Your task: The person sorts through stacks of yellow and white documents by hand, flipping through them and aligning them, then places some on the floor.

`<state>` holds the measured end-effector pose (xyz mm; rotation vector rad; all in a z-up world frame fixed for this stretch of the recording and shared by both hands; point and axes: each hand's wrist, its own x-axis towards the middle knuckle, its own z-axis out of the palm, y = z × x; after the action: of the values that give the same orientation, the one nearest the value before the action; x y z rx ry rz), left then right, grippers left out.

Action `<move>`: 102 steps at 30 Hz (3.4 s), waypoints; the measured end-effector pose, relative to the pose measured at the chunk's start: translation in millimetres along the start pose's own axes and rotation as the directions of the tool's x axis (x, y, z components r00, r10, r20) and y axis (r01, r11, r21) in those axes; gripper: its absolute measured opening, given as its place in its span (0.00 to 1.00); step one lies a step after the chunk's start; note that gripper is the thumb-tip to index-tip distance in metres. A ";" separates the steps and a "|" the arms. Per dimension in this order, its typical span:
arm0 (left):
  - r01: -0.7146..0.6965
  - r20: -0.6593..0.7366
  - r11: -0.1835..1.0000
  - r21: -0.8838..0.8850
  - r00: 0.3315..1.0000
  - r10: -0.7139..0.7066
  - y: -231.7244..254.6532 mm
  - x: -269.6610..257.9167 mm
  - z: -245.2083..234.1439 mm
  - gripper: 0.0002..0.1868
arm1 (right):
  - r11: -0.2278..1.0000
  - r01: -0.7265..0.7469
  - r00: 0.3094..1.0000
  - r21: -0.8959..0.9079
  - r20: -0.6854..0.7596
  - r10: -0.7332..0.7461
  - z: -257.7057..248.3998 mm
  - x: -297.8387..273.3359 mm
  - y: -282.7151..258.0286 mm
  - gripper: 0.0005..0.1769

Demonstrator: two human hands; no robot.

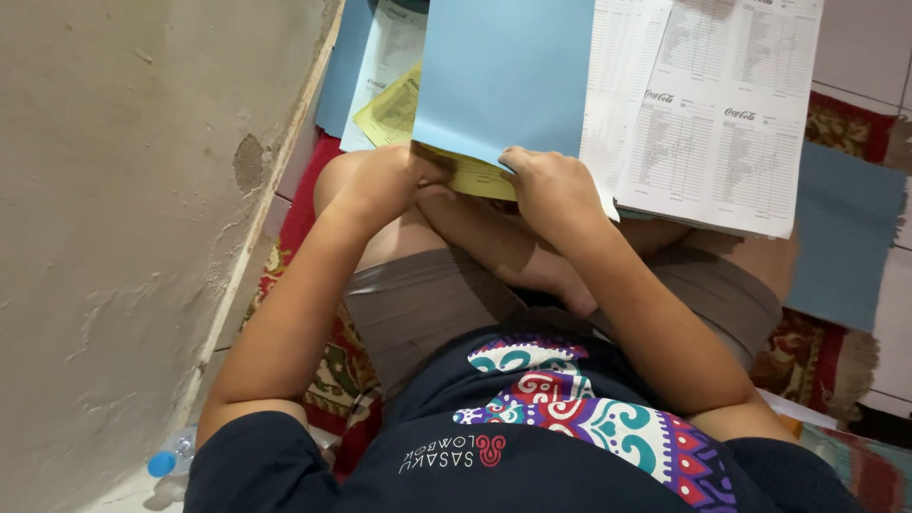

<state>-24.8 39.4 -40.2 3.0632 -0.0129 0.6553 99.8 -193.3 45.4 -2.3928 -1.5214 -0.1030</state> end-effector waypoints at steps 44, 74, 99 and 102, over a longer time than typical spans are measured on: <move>-0.431 -0.306 0.856 -0.287 0.888 0.344 205.6 147.5 26.8 0.07 | 0.999 -0.004 0.991 -0.037 -0.135 -0.001 -52.1 -146.6 167.7 0.34; -0.190 -0.406 0.977 -0.098 0.904 0.135 45.7 30.2 -62.8 0.07 | 0.998 -0.060 0.978 -0.030 -0.200 0.053 51.4 -24.5 5.9 0.21; -0.301 -0.203 0.940 -0.161 0.942 0.267 209.0 151.0 15.7 0.09 | 0.987 0.021 0.969 -0.161 -0.241 -0.060 -33.9 -148.7 177.4 0.34; -0.301 -0.202 0.942 -0.149 0.942 0.269 202.2 146.8 24.8 0.08 | 0.993 0.009 0.979 -0.121 -0.201 -0.034 -44.9 -143.5 171.0 0.31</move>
<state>117.3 -164.0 -1.3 2.8416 -0.4972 0.8863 194.8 -398.6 19.8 -2.3719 -1.4839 -0.4414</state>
